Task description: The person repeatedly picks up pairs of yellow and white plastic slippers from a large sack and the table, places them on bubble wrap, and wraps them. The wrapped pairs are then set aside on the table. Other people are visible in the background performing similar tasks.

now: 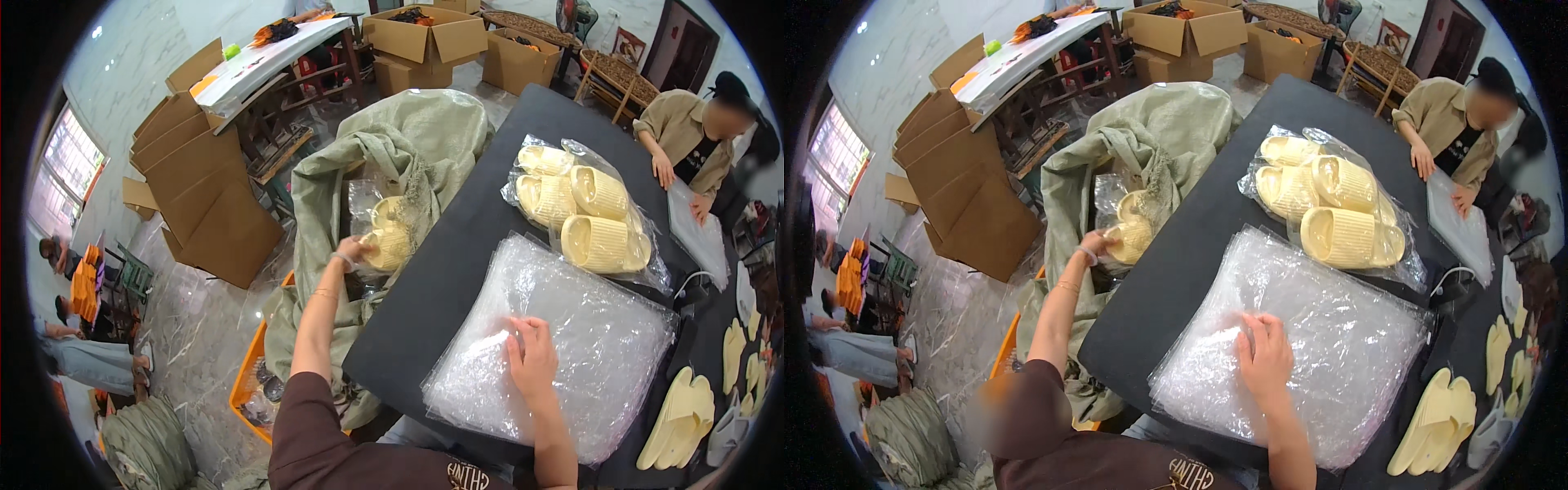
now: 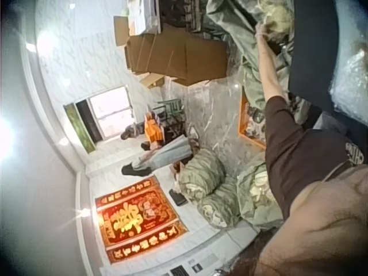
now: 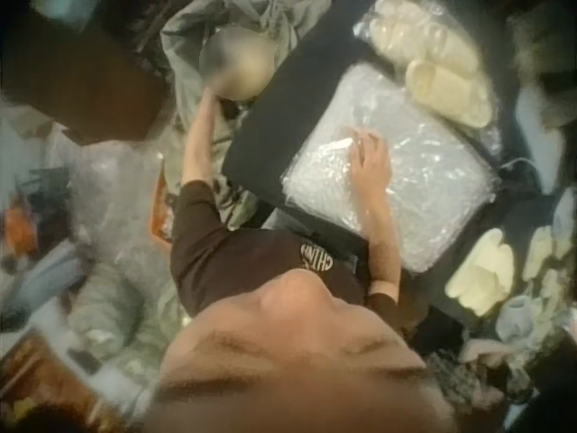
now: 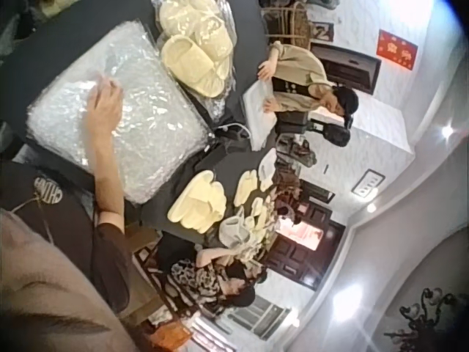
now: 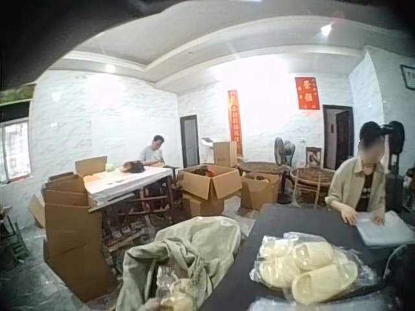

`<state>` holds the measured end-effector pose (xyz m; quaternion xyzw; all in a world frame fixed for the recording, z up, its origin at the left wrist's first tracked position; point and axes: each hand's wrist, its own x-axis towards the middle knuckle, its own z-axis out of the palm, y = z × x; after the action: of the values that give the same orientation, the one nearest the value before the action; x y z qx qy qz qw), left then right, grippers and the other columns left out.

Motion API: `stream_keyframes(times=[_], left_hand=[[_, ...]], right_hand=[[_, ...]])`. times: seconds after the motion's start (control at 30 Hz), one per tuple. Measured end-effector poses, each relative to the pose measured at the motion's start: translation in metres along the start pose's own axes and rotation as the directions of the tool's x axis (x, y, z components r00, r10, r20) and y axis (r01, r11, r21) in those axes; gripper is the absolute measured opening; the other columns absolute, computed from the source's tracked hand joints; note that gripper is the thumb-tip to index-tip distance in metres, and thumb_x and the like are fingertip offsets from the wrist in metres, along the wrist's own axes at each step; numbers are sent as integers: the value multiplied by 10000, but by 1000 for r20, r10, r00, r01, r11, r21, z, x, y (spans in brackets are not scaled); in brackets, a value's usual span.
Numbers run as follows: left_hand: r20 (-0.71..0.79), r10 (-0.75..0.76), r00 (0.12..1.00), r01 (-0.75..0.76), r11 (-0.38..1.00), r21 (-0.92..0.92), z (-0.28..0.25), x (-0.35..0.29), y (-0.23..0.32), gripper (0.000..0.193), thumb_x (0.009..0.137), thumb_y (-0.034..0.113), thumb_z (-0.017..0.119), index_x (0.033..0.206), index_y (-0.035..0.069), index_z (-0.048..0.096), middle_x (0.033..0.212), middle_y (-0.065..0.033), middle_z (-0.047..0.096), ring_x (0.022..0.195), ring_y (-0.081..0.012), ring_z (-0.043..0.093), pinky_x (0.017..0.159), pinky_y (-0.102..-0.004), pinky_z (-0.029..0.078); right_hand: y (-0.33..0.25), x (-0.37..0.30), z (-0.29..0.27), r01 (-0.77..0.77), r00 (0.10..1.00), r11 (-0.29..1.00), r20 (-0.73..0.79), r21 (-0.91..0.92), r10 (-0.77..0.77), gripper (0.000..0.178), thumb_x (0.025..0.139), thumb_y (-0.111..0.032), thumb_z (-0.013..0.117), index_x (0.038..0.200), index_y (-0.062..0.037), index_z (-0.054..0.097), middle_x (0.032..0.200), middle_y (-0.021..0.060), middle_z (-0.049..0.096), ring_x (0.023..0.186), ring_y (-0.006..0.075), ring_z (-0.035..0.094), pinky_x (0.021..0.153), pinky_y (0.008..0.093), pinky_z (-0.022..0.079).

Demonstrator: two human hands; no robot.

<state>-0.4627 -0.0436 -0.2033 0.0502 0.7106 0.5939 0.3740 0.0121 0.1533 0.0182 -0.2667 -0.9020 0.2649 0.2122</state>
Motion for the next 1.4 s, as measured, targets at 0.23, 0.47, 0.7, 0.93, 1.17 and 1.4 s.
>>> stream_keyframes(times=[0.23, 0.47, 0.7, 0.93, 1.17, 1.4], left_hand=[[-209, 501, 840, -312, 760, 570, -59, -164, 173, 361, 679, 137, 722, 1000, -25, 697, 836, -97, 695, 666, -140, 632, 619, -273, 505], [-260, 637, 726, -564, 768, 303, -66, -325, 264, 372, 710, 34, 695, 1057, -92, 647, 899, -112, 689, 727, -151, 646, 674, -255, 512], [18, 690, 724, -686, 723, -81, 37, -420, 324, 320, 800, 61, 607, 1092, -69, 604, 994, -137, 662, 845, -175, 657, 765, -271, 528], [151, 667, 730, -550, 703, -450, 136, -383, 257, 342, 831, 108, 575, 1130, -57, 563, 1057, -133, 637, 962, -194, 626, 851, -341, 509], [548, 199, 813, -239, 971, 1, 260, -358, 117, 657, 747, 30, 722, 1320, -76, 419, 1185, -142, 570, 1031, -197, 581, 869, -295, 478], [465, 299, 833, -344, 939, 12, 257, -382, 104, 774, 883, 113, 621, 1454, -63, 128, 1381, -236, 388, 1193, -269, 508, 972, -335, 437]], right_hand=[[0, -2, -2, 25, 998, 999, -52, -37, -27, 274, 853, -217, 599, 1114, -134, 610, 1066, 82, 535, 948, 290, 570, 792, 410, 466], [9, -9, -1, 59, 997, 998, -50, -11, -59, 258, 885, -234, 571, 1119, -132, 610, 1073, 95, 531, 951, 305, 572, 796, 415, 472], [14, -6, -29, -118, 992, 889, 100, 443, 81, 390, 960, -323, 493, 1237, -53, 543, 1253, 137, 505, 1042, 272, 584, 871, 372, 474], [-4, -65, -155, 33, 974, -99, -10, 995, 225, 537, 990, -351, 447, 1434, -87, 298, 1359, 125, 462, 1132, 237, 554, 946, 381, 450], [121, -128, -179, -269, 901, 549, 4, 791, 434, 469, 944, -242, 546, 1328, -9, 412, 1231, 104, 536, 1028, 210, 589, 876, 333, 471], [117, -168, -201, -346, 875, 923, -297, 171, 383, 330, 914, -261, 588, 1122, -5, 598, 983, 104, 637, 873, 190, 608, 747, 288, 491]])
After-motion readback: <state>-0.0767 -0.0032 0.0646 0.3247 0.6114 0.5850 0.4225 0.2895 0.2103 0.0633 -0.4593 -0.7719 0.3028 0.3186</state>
